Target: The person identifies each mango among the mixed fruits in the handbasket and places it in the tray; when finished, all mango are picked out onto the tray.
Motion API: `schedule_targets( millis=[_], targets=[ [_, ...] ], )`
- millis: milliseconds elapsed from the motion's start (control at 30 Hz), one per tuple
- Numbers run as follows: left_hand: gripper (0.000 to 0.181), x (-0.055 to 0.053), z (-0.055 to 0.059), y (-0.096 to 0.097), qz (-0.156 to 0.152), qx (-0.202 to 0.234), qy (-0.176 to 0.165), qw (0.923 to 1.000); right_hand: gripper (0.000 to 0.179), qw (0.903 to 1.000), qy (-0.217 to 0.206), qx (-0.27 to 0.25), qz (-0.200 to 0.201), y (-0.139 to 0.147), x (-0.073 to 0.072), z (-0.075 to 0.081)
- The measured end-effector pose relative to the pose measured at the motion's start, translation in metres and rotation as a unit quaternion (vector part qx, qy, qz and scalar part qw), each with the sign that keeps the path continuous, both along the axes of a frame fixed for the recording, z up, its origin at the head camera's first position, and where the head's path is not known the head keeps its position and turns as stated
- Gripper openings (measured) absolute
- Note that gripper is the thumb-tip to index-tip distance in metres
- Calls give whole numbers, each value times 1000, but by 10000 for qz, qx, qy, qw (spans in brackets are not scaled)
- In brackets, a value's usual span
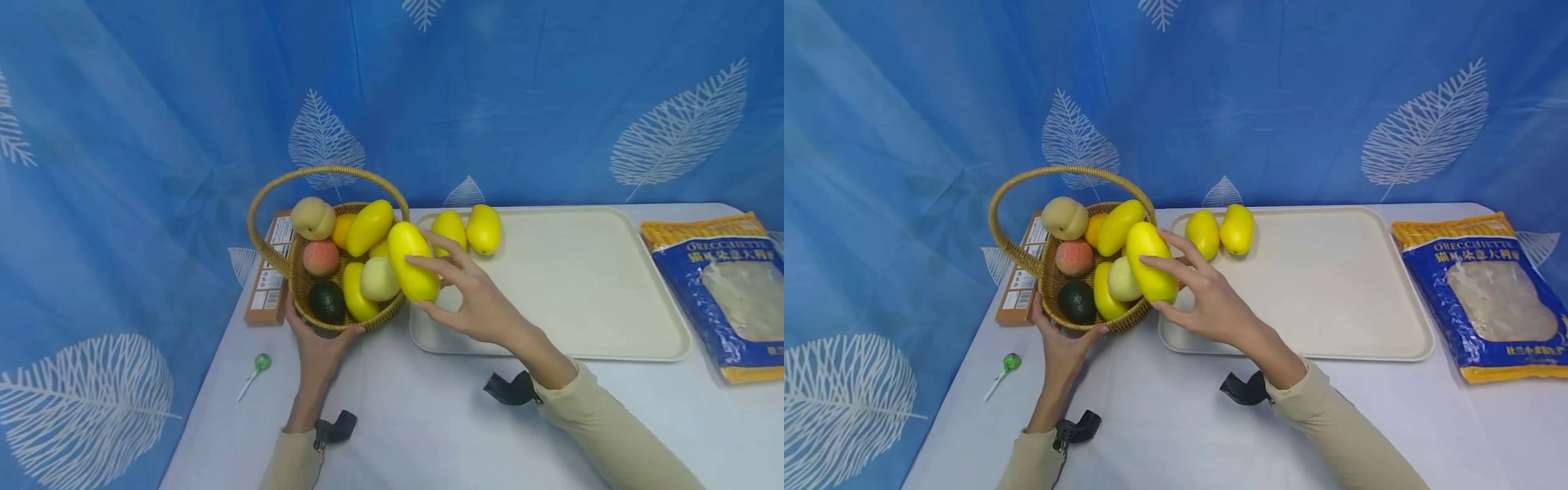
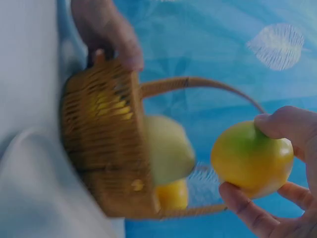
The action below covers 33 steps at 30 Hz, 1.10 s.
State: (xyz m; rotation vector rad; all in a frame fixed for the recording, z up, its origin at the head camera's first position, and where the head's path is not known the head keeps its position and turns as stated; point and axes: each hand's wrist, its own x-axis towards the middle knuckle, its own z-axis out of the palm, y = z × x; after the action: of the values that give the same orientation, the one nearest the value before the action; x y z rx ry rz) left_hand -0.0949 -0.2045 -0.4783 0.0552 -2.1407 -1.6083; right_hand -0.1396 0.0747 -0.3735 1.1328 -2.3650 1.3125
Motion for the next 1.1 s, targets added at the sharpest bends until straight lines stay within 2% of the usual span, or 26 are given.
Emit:
schedule_targets(
  millis=[33, 167, 367, 600, 900, 1100],
  targets=[
    [132, -2, -5, -2, 29, -8, -24, 10000, 62, 9999, -44, 68, -92, 4, 0, -3],
    [131, -2, -5, -1, 78, -54, -140, 9999, 61, 9987, -228, 289, -359, 17, -1, -19],
    [131, -1, -5, -1, 83, -44, -246, 9997, 63, 9943, -612, 700, -515, 26, -7, -42],
    [131, -1, -4, 0, 88, -84, -217, 9997, 73, 9829, -1031, 1366, -684, 29, -15, -56],
    [133, -1, 1, 0, 120, -46, -224, 9997, 74, 9695, -864, 2091, -944, 27, -15, -60],
    [134, -2, 0, -1, 87, -11, -167, 9998, 80, 9684, -788, 2174, -941, 24, -16, -67]
  ],
)
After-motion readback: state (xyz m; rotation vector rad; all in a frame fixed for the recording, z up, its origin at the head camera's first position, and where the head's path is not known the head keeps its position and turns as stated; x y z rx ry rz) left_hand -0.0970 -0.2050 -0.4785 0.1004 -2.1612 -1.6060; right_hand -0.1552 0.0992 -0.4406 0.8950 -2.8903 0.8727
